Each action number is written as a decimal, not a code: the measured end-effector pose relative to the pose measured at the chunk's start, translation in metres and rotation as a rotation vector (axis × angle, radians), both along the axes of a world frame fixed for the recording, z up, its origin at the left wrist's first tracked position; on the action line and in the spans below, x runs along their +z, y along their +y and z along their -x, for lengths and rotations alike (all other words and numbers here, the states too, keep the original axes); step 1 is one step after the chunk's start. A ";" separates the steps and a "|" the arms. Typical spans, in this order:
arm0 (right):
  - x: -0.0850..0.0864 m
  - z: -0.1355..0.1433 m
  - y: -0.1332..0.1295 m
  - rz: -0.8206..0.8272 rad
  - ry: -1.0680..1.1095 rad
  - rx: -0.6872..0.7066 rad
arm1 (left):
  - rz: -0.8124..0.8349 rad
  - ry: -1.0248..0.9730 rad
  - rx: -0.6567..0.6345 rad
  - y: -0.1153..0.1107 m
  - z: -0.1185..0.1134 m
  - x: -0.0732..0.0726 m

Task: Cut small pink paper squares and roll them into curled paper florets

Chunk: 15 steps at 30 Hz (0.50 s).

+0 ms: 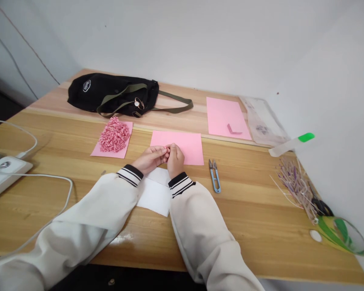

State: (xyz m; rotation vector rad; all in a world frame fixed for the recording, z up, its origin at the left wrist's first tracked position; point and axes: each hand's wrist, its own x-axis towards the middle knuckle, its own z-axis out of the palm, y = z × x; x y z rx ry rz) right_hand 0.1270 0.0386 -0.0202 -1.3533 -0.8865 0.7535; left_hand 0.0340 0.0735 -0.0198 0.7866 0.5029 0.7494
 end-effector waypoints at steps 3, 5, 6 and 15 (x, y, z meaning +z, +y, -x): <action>0.002 0.001 -0.001 -0.003 0.001 -0.003 | 0.002 -0.004 -0.002 0.001 0.000 0.000; 0.003 0.001 -0.001 -0.007 0.001 -0.006 | 0.004 -0.002 -0.004 0.001 0.000 0.001; 0.004 0.001 -0.001 -0.007 -0.001 -0.007 | 0.004 0.001 -0.004 0.001 0.000 0.001; 0.003 0.001 -0.001 0.025 0.026 0.006 | 0.009 0.013 0.003 -0.001 0.001 0.001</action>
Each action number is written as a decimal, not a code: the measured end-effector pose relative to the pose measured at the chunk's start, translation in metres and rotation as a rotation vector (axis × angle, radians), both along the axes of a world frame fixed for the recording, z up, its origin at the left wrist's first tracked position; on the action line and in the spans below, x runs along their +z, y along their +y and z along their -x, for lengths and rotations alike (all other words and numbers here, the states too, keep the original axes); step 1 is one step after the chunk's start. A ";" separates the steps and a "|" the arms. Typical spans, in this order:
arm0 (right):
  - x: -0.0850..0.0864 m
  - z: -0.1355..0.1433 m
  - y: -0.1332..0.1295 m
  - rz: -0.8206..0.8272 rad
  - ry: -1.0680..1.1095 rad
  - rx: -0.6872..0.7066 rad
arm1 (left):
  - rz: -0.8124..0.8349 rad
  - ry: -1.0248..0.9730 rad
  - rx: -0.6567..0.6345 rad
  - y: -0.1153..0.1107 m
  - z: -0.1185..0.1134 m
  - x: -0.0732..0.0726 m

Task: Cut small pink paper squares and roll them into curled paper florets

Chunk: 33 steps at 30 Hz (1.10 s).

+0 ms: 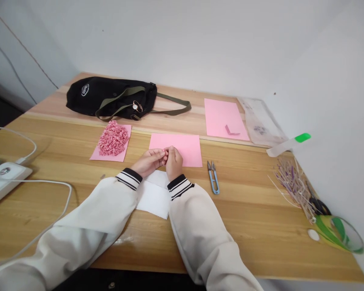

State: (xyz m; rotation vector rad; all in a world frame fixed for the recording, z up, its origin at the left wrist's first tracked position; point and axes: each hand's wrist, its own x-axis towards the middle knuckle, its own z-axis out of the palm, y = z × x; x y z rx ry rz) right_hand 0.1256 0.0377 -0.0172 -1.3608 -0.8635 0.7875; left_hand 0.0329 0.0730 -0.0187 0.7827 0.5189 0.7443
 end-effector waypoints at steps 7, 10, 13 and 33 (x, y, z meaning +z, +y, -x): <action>0.001 0.000 -0.005 -0.022 -0.120 0.026 | 0.054 -0.002 0.031 -0.001 -0.001 0.001; -0.001 0.000 -0.009 -0.058 -0.204 0.045 | 0.110 -0.014 0.058 -0.002 0.001 0.003; -0.003 -0.001 -0.013 -0.100 -0.239 0.014 | 0.153 -0.031 0.104 -0.003 0.004 0.004; -0.007 0.001 -0.019 -0.160 -0.268 0.015 | 0.176 -0.117 0.137 -0.006 0.008 -0.001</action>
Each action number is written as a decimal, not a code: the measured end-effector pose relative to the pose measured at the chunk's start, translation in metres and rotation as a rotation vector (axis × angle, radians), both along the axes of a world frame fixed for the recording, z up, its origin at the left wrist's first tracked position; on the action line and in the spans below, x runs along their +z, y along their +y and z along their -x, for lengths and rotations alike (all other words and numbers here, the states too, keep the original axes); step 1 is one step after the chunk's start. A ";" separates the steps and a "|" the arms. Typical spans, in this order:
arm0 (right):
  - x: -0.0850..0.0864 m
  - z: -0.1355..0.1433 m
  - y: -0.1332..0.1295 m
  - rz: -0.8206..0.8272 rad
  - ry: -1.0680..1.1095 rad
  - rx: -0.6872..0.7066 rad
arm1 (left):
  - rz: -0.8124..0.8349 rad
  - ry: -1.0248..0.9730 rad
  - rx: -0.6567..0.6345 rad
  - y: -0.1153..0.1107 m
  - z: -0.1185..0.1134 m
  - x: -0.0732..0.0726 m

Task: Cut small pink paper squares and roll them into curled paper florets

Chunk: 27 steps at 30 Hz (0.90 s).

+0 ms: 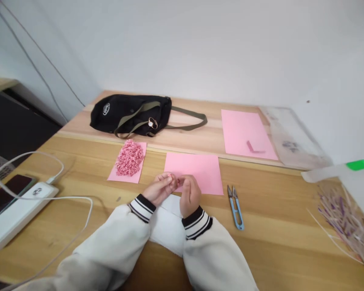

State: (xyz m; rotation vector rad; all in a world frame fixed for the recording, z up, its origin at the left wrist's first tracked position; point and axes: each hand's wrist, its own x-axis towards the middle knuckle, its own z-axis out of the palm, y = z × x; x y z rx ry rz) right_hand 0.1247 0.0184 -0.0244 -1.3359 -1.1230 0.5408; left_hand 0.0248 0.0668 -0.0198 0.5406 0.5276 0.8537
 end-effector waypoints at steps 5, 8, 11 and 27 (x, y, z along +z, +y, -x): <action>0.001 0.003 0.002 -0.041 -0.079 -0.065 | -0.039 -0.039 -0.025 0.002 -0.002 -0.002; 0.003 0.004 0.003 -0.034 -0.094 -0.087 | -0.073 -0.029 -0.044 0.001 -0.002 -0.002; 0.011 0.004 0.003 -0.032 -0.068 -0.098 | -0.115 -0.027 -0.078 -0.002 -0.002 0.003; 0.004 -0.010 -0.032 0.120 0.090 0.139 | -0.147 0.098 -0.234 -0.020 0.010 0.002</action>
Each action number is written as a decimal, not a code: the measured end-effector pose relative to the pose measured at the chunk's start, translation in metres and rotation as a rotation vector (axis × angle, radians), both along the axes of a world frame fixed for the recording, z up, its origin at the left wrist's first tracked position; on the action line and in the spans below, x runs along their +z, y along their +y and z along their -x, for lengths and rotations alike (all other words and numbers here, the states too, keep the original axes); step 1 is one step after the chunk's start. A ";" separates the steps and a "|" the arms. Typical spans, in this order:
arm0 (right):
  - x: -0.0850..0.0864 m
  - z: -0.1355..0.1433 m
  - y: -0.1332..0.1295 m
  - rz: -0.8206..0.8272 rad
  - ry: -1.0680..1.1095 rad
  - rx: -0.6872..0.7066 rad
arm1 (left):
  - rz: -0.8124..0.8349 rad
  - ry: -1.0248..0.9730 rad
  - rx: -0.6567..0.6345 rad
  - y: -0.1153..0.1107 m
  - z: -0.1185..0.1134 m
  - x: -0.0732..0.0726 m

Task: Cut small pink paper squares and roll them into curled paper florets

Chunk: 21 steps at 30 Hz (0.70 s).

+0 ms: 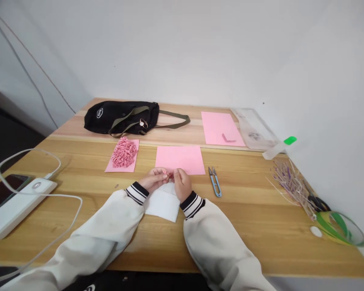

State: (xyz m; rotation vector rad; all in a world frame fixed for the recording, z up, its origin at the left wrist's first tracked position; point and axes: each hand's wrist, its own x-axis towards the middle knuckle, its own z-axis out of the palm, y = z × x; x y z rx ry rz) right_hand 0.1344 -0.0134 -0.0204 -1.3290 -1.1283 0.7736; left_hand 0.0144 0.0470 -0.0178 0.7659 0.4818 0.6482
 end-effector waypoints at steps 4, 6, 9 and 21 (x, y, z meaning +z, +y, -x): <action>-0.007 -0.002 0.001 0.013 -0.022 0.025 | 0.016 0.018 -0.005 0.001 0.000 -0.001; -0.006 -0.002 0.001 0.031 -0.027 0.027 | 0.015 0.023 -0.004 0.001 0.000 0.000; -0.004 -0.003 0.000 0.059 -0.051 0.025 | 0.031 0.019 -0.002 0.001 -0.001 0.001; -0.004 -0.007 -0.002 0.087 -0.086 0.077 | 0.036 0.048 -0.006 -0.001 0.001 0.003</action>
